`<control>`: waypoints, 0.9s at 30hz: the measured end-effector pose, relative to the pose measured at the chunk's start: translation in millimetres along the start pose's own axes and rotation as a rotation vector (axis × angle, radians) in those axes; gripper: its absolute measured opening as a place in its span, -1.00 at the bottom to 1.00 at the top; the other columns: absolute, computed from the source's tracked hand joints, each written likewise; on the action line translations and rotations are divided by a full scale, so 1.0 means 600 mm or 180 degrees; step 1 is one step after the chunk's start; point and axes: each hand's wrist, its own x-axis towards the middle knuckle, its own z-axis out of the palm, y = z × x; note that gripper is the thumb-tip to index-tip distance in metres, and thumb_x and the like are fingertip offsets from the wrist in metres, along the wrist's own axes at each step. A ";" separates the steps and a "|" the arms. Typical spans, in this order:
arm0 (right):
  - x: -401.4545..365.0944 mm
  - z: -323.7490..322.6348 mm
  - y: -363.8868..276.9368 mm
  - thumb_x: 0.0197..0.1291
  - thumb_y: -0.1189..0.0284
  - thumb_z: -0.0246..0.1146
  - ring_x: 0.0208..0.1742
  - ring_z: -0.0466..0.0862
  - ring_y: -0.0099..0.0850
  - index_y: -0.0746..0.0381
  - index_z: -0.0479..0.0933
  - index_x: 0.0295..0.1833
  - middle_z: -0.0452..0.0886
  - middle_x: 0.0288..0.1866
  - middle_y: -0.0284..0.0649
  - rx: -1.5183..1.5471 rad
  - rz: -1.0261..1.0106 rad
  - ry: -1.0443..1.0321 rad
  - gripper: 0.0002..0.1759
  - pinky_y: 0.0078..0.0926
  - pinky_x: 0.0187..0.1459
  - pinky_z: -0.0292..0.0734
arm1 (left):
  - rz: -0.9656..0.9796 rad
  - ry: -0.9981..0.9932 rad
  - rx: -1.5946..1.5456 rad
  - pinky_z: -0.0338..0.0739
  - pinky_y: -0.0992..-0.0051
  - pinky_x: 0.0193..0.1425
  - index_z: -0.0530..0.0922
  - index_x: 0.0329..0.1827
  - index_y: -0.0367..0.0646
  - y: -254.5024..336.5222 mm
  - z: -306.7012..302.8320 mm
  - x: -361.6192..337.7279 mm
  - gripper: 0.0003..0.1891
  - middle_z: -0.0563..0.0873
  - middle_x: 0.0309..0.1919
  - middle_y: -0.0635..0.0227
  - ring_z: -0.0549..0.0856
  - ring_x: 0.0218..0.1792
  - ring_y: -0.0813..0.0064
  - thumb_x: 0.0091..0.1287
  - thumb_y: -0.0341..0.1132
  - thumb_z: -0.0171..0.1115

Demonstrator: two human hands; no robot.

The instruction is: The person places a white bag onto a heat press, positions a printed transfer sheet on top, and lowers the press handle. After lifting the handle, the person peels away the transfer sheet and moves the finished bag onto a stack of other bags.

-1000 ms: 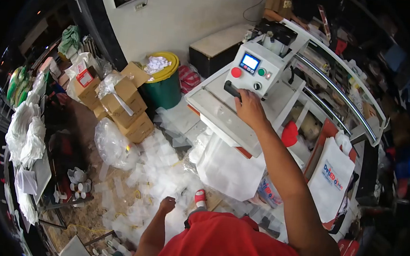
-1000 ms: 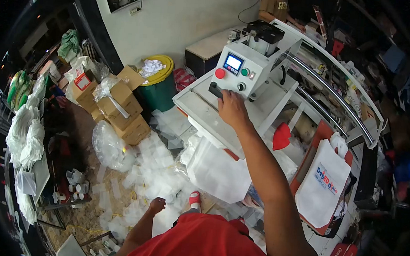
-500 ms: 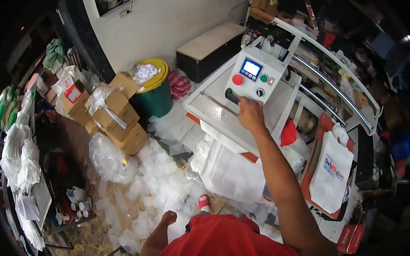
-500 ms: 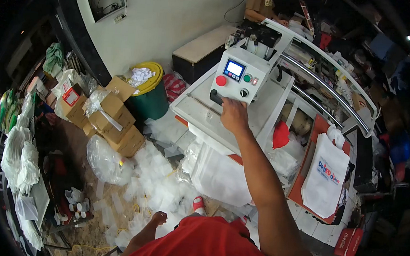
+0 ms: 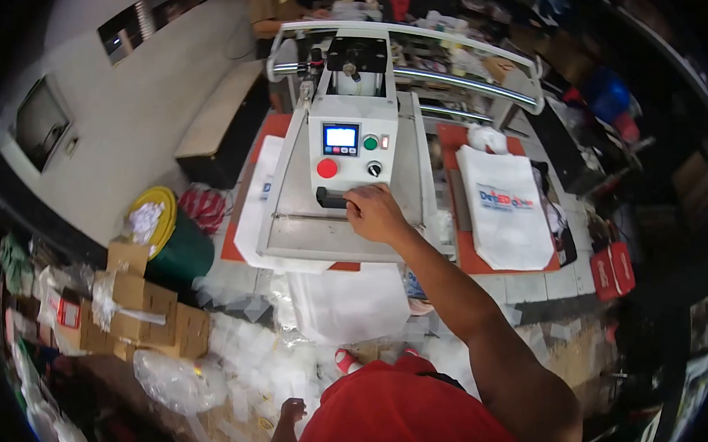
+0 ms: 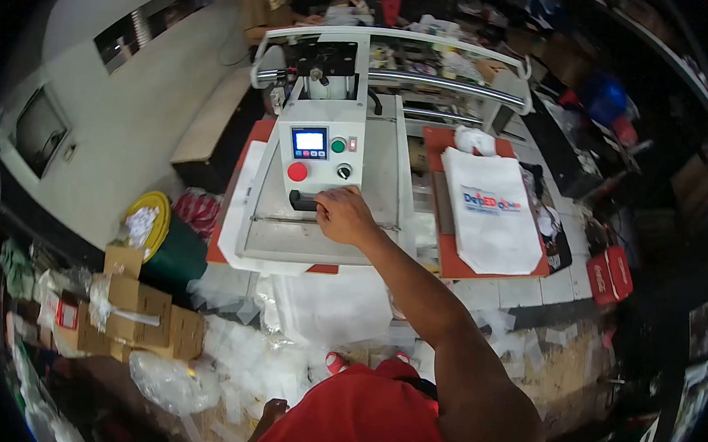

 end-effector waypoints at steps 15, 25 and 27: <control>-0.190 -0.239 0.140 0.21 0.08 0.26 0.06 0.53 -0.10 0.17 0.65 -0.28 0.61 -0.16 -0.17 -0.1530 0.1458 -0.0026 -0.65 0.24 0.30 0.12 | 0.0464 -0.0764 0.0904 0.57 0.39 -0.46 0.65 -0.02 -0.04 0.139 -0.025 0.138 -0.75 0.73 -0.31 0.33 0.78 -0.33 0.34 0.33 -0.16 0.28; -0.275 -0.313 0.196 0.23 0.25 0.29 0.20 0.45 -0.06 0.20 0.57 -0.07 0.53 0.07 -0.12 -0.2330 0.1883 0.0191 -0.73 0.25 0.26 0.17 | 0.1509 -0.1979 0.1470 0.62 0.35 -0.05 0.70 -0.10 -0.21 0.533 -0.106 -0.060 -0.66 0.79 -0.22 0.25 0.78 -0.21 0.41 0.39 -0.14 0.09; -0.284 -0.319 0.201 0.22 0.28 0.30 0.21 0.45 -0.02 0.23 0.57 -0.07 0.53 0.09 -0.08 -0.2346 0.2067 0.0236 -0.72 0.16 0.27 0.21 | 0.1783 -0.1610 0.0794 0.65 0.39 -0.09 0.67 -0.14 -0.29 0.634 -0.158 -0.091 -0.78 0.79 -0.25 0.24 0.78 -0.26 0.42 0.30 -0.32 0.20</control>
